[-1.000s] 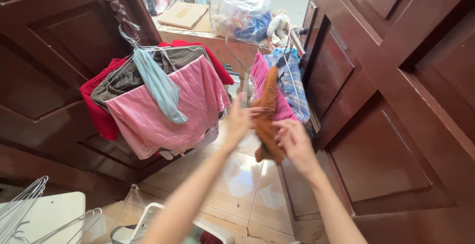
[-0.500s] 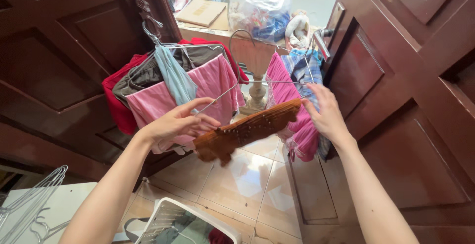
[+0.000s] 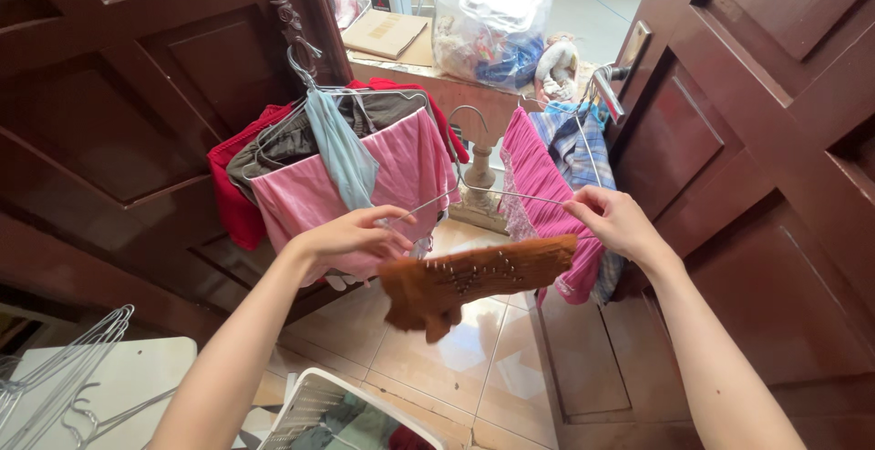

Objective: The person takes garments from a laundry basket, places them on hangers, and hangs them on a door-mounted rack. The person handles a pink top, a brown top, and a grey top, placing each on a hanger and hanging it on the rack.

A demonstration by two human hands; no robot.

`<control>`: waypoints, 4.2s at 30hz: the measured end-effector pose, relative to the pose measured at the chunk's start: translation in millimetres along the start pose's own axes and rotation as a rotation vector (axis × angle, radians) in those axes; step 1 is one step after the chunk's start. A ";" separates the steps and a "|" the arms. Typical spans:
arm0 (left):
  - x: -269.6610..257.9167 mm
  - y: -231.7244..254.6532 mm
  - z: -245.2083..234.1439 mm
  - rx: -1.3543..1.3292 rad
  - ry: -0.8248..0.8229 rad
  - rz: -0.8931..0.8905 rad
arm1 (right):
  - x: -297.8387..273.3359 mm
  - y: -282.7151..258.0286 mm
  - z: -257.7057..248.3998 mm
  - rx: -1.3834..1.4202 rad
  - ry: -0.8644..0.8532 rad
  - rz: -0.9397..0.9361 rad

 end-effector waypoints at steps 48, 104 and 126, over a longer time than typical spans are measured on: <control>343.0 80.8 155.1 0.149 0.579 -0.083 | 51.3 118.7 30.5 1.219 0.275 0.099; -139.4 -659.6 325.7 -0.030 0.759 -1.061 | -177.5 241.0 762.2 -0.328 -0.980 0.215; -148.1 -632.2 313.0 0.039 0.608 -0.940 | -157.6 256.2 759.7 -0.208 -1.505 0.721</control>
Point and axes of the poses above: each hand's wrist, its own x-axis towards the middle knuckle, its own z-axis out of the palm, y = z × x, the point moved 2 cm from there along x, towards the middle knuckle, and after that the axes turned 8 degrees about -y, right-handed, at the moved point
